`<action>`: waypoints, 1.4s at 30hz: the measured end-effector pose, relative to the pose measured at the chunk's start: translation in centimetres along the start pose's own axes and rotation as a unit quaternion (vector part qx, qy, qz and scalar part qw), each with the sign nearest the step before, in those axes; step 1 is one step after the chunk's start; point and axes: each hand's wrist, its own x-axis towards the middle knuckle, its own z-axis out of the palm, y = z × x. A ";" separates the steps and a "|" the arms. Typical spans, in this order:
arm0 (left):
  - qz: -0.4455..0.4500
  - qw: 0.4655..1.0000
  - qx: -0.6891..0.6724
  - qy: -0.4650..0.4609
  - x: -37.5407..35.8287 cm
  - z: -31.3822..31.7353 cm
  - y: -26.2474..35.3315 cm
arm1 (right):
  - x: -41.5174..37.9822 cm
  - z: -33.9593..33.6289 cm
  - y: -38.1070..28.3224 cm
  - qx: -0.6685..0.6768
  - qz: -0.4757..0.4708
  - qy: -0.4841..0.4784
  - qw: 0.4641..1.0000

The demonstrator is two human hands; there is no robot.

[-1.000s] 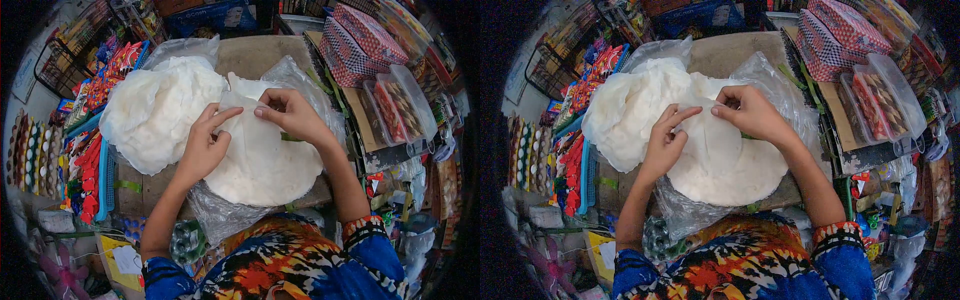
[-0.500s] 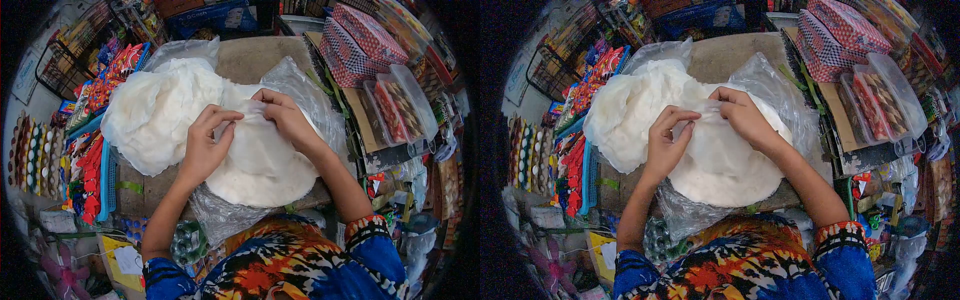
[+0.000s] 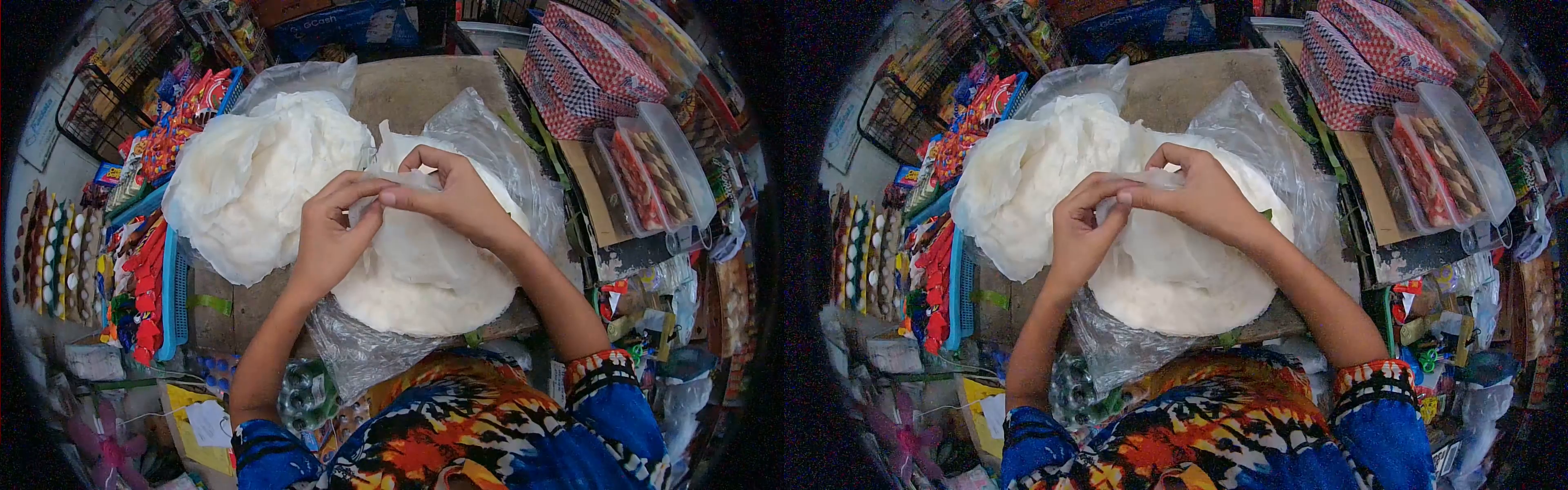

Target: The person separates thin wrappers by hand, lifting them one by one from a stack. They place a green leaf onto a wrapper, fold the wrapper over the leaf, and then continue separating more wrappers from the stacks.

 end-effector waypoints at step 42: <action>-0.121 0.990 -0.066 0.042 0.0 -0.5 1.6 | 0.8 -3.5 -0.6 0.029 -0.014 0.192 0.981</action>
